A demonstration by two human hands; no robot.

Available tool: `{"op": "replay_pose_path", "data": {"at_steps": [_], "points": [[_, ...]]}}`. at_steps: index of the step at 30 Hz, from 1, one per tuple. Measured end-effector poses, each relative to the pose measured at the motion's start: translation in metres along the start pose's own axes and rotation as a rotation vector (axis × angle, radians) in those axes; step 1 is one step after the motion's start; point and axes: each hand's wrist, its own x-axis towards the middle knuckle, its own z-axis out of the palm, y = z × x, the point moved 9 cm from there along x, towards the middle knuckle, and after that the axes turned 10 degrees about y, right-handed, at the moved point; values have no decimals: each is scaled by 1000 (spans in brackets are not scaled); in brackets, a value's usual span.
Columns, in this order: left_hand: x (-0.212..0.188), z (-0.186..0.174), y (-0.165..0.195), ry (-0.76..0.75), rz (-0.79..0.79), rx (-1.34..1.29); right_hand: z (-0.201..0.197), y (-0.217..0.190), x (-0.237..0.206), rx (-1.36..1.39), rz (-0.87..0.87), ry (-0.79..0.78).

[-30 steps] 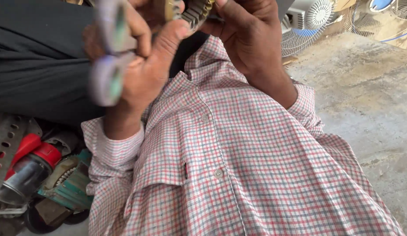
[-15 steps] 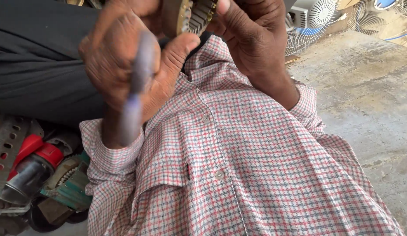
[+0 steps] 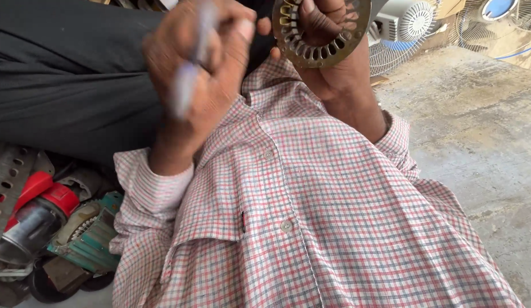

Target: The person sits cross-legged on the floor and repeatedly folds small pieces of yellow tape, inserting them into the slots of a cylindrical metal stator. They use scissors to trim the tape and adjust the placement within the stator slots.

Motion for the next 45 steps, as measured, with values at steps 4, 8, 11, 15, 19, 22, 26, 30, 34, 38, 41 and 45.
{"op": "replay_pose_path", "data": {"at_steps": [4,8,11,15,19,22,26,30,34,38,41,45], "points": [[-10,-3,-38,63,-40,54,2,-1,3,-56,-37,-90],[-13,9,-40,91,29,40,2,2,6,-3,-4,-20],[-9,16,-36,56,1,-36,2,4,4,12,-12,56],[-2,16,-32,74,-38,-62,5,2,-1,-9,-55,77],[-2,19,-34,103,-61,-58,3,-3,0,-41,-99,122],[-3,23,-45,113,-138,-71,-3,-1,-1,-96,-79,214],[1,27,-47,121,-136,-106,-12,2,0,-111,-70,347],[0,19,-52,101,-257,-72,-8,-2,9,-41,-95,239],[0,-4,-59,110,-351,-384,-8,-2,14,38,14,163],[-5,3,-69,35,-400,-211,-7,-1,18,52,50,118],[-4,15,-33,66,-23,-143,-11,3,16,73,82,143],[-12,38,-18,-92,85,38,-17,1,13,69,63,163]]}}
